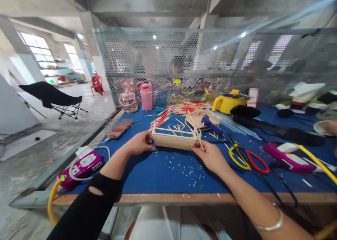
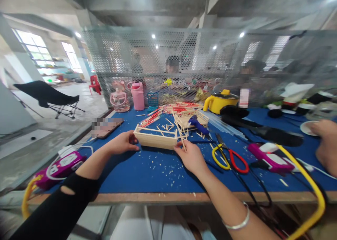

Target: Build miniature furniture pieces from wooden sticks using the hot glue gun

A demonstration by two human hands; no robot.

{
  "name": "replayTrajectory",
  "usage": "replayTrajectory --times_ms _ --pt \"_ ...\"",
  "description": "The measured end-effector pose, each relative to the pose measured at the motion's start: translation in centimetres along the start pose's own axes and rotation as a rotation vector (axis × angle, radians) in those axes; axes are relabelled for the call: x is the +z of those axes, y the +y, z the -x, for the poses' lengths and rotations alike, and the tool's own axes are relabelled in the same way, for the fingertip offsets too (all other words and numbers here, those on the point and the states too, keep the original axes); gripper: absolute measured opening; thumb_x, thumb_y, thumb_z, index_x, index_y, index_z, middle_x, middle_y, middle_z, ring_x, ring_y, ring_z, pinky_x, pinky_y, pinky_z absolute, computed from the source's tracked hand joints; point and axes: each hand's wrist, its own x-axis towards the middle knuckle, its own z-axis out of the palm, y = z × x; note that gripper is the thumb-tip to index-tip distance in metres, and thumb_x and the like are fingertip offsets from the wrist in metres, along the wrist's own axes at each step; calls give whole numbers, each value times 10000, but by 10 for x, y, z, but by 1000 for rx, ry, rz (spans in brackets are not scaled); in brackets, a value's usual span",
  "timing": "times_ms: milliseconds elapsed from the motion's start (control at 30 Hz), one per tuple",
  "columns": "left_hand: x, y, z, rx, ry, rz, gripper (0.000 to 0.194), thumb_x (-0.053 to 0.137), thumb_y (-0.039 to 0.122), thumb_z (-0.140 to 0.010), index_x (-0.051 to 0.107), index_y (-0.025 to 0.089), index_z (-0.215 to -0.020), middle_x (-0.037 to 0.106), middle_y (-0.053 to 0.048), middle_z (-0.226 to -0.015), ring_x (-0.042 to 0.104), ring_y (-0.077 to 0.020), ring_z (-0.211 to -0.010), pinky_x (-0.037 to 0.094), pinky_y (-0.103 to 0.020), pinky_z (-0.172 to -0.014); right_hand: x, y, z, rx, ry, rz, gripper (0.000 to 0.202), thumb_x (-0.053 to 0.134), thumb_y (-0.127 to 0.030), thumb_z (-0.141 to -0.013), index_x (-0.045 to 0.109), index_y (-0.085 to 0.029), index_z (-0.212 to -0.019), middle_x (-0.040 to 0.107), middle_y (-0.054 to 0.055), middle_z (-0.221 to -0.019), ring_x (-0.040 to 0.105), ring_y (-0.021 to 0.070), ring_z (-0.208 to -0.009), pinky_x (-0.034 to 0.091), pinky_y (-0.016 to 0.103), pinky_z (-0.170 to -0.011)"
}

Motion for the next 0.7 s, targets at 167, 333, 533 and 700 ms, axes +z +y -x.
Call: replayTrajectory --times_ms 167,333,533,700 --pt "-15 -6 1 -85 120 -25 253 636 398 -651 626 151 -600 537 25 -503 469 -122 -507 343 -236 -518 2 6 -4 -14 -4 -21 296 506 -422 -762 645 -165 -814 689 57 -724 601 200 -657 407 280 -609" --pt "-13 -2 -3 -137 233 8 344 508 421 -739 697 135 -717 634 -17 -591 548 -146 -550 393 -244 -546 4 7 -5 -16 22 -34 343 490 -455 -776 662 -161 -815 700 60 -737 609 204 -666 400 277 -610" --pt "-7 7 1 -194 325 -11 267 677 389 -597 726 145 -695 669 -39 -577 564 -164 -534 388 -259 -534 5 4 -3 -30 50 -12 358 467 -465 -788 650 -161 -745 675 52 -665 583 195 -619 366 270 -572" --pt "-9 11 4 -211 383 -43 403 579 513 -693 674 152 -543 602 -27 -459 508 -145 -445 339 -258 -483 6 6 -4 -43 71 -6 384 441 -472 -808 656 -154 -787 682 51 -686 571 181 -605 365 262 -563"
